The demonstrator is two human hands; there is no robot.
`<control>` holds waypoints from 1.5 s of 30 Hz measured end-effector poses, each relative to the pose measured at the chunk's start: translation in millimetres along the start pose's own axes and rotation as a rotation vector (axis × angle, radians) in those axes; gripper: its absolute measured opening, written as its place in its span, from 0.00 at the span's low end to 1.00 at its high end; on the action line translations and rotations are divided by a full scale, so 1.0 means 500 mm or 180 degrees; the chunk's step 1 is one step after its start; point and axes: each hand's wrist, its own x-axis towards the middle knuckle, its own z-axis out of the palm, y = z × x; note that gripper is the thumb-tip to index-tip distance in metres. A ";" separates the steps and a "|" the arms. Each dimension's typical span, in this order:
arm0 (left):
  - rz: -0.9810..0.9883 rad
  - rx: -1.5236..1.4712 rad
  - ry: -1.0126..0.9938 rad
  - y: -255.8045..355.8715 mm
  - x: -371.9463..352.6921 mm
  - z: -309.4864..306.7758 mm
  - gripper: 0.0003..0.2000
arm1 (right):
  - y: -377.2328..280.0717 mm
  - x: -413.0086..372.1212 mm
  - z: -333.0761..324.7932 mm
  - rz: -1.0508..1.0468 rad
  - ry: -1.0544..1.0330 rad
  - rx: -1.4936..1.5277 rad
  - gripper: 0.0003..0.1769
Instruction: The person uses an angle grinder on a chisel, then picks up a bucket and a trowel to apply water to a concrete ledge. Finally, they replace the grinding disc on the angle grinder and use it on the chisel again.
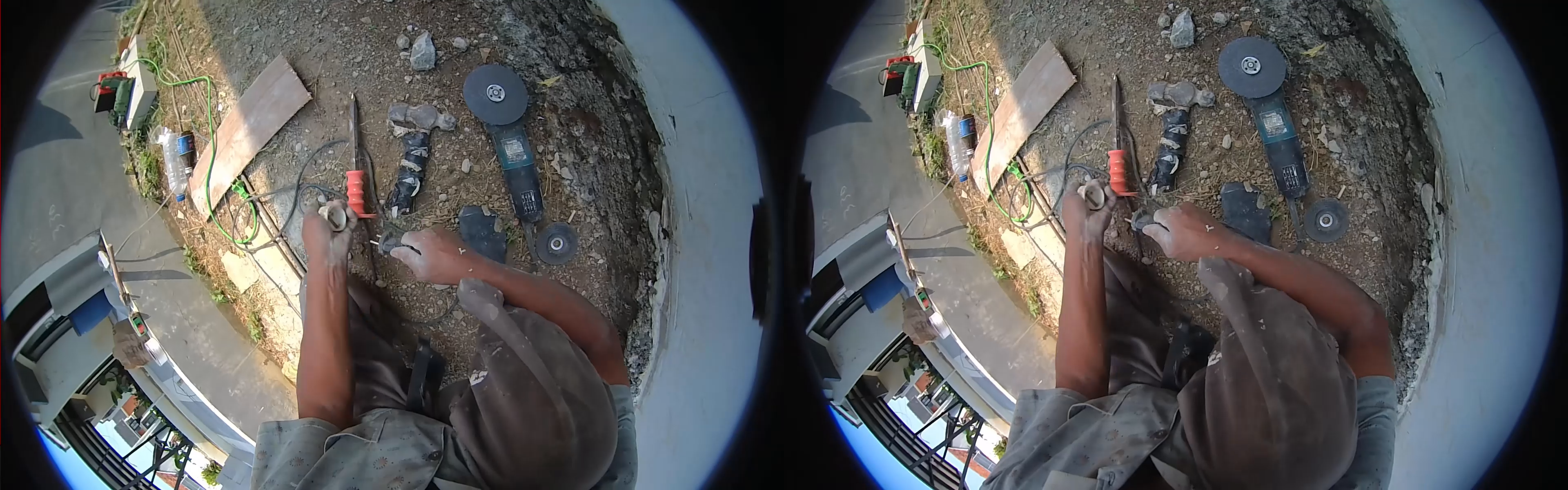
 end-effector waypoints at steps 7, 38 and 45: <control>0.1015 0.2873 0.0822 0.301 0.094 -0.220 0.24 | 0.087 -0.132 -0.120 0.0358 0.2239 -0.1154 0.43; 0.2457 0.4322 -0.2038 -0.396 -0.070 0.183 0.25 | 0.123 -0.094 -0.290 0.0566 0.2691 -0.1570 0.40; 0.1828 0.4275 -0.2717 -0.425 0.024 0.245 0.23 | 0.113 -0.010 -0.292 0.0734 0.2328 -0.2123 0.55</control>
